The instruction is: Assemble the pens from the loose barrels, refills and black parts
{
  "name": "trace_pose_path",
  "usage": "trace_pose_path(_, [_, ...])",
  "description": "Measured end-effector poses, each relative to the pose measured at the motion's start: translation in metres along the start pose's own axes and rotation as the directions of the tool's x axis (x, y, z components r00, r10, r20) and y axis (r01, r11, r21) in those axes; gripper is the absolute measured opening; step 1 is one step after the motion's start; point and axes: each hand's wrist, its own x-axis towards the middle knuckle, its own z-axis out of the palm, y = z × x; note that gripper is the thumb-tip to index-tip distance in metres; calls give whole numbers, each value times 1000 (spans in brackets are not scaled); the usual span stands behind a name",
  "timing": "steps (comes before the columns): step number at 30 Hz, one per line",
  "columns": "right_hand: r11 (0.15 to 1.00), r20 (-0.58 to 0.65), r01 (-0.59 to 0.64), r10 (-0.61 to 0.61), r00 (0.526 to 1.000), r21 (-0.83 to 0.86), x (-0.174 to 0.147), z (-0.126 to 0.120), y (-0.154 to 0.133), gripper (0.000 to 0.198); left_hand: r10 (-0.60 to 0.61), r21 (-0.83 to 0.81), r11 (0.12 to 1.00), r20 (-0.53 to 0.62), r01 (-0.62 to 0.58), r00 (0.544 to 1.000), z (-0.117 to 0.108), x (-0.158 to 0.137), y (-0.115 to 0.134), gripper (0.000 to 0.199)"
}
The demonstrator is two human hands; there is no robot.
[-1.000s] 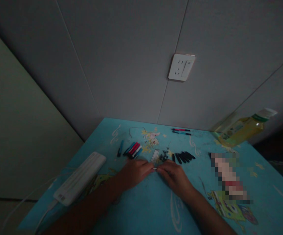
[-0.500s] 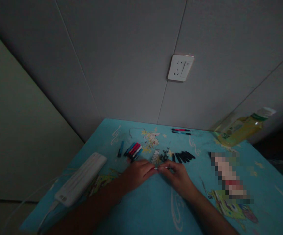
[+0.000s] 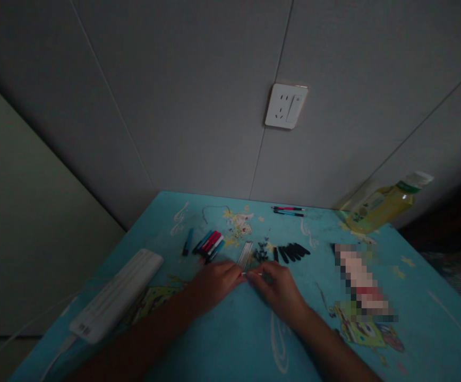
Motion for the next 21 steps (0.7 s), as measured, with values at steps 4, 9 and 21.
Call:
trace_pose_path(4, [1000,11,-6,6,1000,-23,1,-2,-1,24,9,-22,1000,-5,-9,1000,1,-1,1,16])
trace_pose_path(9, [995,34,33,-30,999,-91,2,-4,-4,26,10,48,999,10,-10,1000,-6,2,6,22])
trace_pose_path(21, [993,-33,63,-67,997,-97,5,-10,2,18,-25,22,999,-47,26,999,-8,4,-4,24])
